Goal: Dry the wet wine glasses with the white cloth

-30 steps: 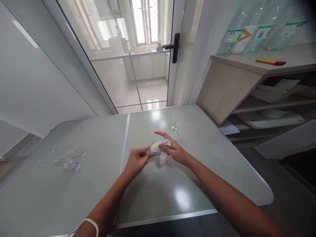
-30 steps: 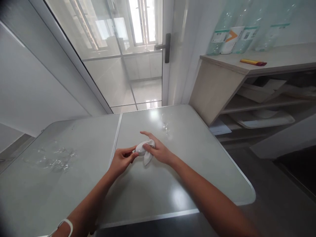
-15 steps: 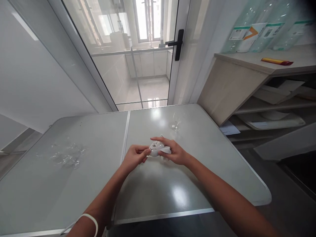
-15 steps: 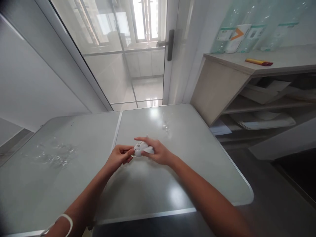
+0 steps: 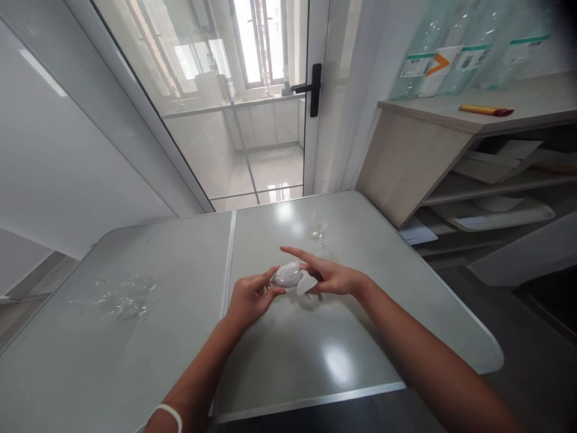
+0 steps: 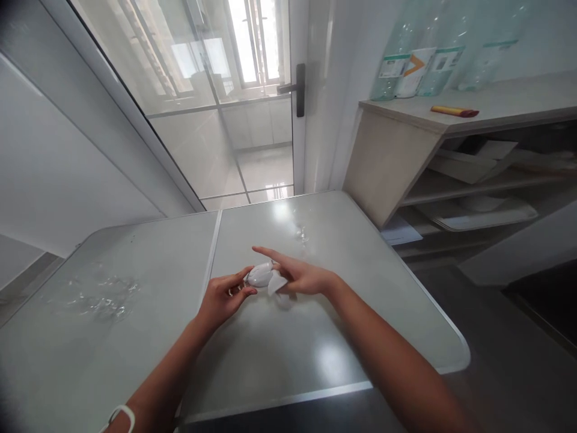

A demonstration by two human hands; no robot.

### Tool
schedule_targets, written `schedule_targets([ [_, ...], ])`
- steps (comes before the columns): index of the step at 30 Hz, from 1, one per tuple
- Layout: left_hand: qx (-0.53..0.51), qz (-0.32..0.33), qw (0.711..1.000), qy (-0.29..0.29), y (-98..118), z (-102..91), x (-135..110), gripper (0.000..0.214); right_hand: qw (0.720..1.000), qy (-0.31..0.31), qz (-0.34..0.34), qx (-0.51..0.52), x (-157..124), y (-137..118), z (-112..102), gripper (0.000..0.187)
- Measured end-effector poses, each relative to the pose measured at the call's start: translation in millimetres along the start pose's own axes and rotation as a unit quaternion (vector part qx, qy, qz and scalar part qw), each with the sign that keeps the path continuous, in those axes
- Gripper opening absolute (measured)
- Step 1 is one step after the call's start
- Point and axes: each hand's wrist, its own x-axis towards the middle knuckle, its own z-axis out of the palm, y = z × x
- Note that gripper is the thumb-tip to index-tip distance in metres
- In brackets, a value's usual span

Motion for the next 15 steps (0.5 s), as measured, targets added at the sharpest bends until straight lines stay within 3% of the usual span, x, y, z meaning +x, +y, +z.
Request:
schedule_targets([
  [5,-0.058,-0.020,0.998,0.019,1,-4.0,-1,0.048,0.983,0.064,-0.085,-0.149,7,14,6,0.071],
  [15,-0.008,-0.014,0.999,0.030,-3,5.0,-4,0.050,0.964,0.162,-0.085,-0.194,14,22,13,0.076],
])
